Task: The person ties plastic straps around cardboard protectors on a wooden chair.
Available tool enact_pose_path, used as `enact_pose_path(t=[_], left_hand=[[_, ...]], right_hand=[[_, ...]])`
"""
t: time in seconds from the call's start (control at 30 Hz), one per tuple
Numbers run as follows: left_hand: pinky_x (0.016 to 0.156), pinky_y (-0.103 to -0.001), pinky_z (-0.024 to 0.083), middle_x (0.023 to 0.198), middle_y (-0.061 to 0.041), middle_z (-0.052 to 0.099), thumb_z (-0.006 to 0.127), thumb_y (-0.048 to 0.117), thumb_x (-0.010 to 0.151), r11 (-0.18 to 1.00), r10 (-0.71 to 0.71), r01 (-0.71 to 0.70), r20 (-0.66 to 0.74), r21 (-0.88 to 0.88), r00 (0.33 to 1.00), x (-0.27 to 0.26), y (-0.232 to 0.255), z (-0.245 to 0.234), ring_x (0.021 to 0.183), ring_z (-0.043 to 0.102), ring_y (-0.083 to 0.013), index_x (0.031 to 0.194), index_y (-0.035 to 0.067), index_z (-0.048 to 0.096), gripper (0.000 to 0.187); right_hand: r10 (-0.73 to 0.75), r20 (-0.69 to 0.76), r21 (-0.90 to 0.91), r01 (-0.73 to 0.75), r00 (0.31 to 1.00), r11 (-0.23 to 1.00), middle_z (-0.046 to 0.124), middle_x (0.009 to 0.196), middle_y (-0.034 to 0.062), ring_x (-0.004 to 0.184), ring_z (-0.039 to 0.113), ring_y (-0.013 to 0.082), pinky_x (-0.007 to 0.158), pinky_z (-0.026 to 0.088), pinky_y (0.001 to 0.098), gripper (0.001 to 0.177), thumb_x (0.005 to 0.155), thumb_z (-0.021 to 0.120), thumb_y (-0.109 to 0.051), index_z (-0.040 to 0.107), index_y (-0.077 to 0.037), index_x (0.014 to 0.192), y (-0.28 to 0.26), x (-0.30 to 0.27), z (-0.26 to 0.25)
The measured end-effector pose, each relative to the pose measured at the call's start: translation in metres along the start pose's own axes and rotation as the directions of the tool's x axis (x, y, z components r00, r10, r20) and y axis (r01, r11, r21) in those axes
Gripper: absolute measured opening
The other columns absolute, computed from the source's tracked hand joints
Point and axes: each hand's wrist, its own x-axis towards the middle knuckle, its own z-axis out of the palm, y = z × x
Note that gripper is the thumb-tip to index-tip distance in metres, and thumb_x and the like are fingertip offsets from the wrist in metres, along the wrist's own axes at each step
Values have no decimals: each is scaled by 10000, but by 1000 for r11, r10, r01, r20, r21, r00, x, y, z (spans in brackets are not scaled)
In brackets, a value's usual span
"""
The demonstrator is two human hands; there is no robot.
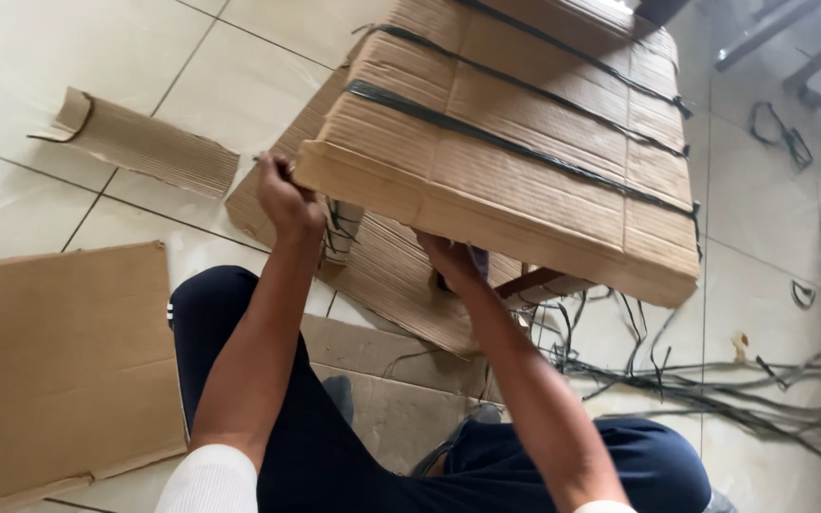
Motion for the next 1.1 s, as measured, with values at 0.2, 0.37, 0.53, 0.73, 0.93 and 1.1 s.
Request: enact_pose_path(t=[0.2,0.37,0.53,0.73,0.93,1.1], left_hand=[[479,-275,330,634,40,386,525,387,1074,997,-2,-14,-196,-78,981,-40,13,2,506,352,-93,765,159,457,391],[505,-305,357,632,43,398,527,335,1079,974,183,-172,-70,146,981,-100,24,24,527,366,-104,752,162,460,376],[556,-366,330,621,-38,436,493,314,1122,562,386,-534,371,631,845,-169,16,6,556,413,-181,711,95,461,467],[504,-415,260,604,-75,316,601,140,1033,482,-21,-750,862,452,506,-229,-24,-13,502,330,-206,666,49,343,458],[512,-338,349,641,-34,454,558,155,1067,662,-467,-368,743,653,479,-301,-73,-15,550,432,-112,776,12,526,326],[641,-316,437,759,-13,575,555,183,1049,655,-705,61,580,753,408,-337,-130,-59,700,506,-95,808,20,597,294]], right_hand=[[-375,263,-478,458,889,750,689,1374,101,1291,594,246,1058,469,395,409,1080,581,-428,766,-115,1269,-13,-39,-69],[-153,366,-303,273,918,913,674,1230,64,1137,634,178,857,593,396,457,1037,479,-374,504,-164,1442,-27,-77,-117],[-148,334,-570,324,931,755,712,1126,67,1032,675,203,898,596,385,309,1097,487,-310,674,-83,1190,-36,-113,-176],[-378,285,-532,473,881,702,720,1087,88,1017,658,196,896,533,383,264,1042,539,-219,645,-60,1224,-28,-131,-222],[-403,253,-614,468,880,636,716,1051,113,940,643,211,835,530,392,276,1053,563,-253,698,-89,1228,-18,-137,-230],[-231,188,-663,297,955,688,755,998,99,888,677,234,818,549,394,303,1041,587,-329,714,-103,1197,-17,-145,-217]])
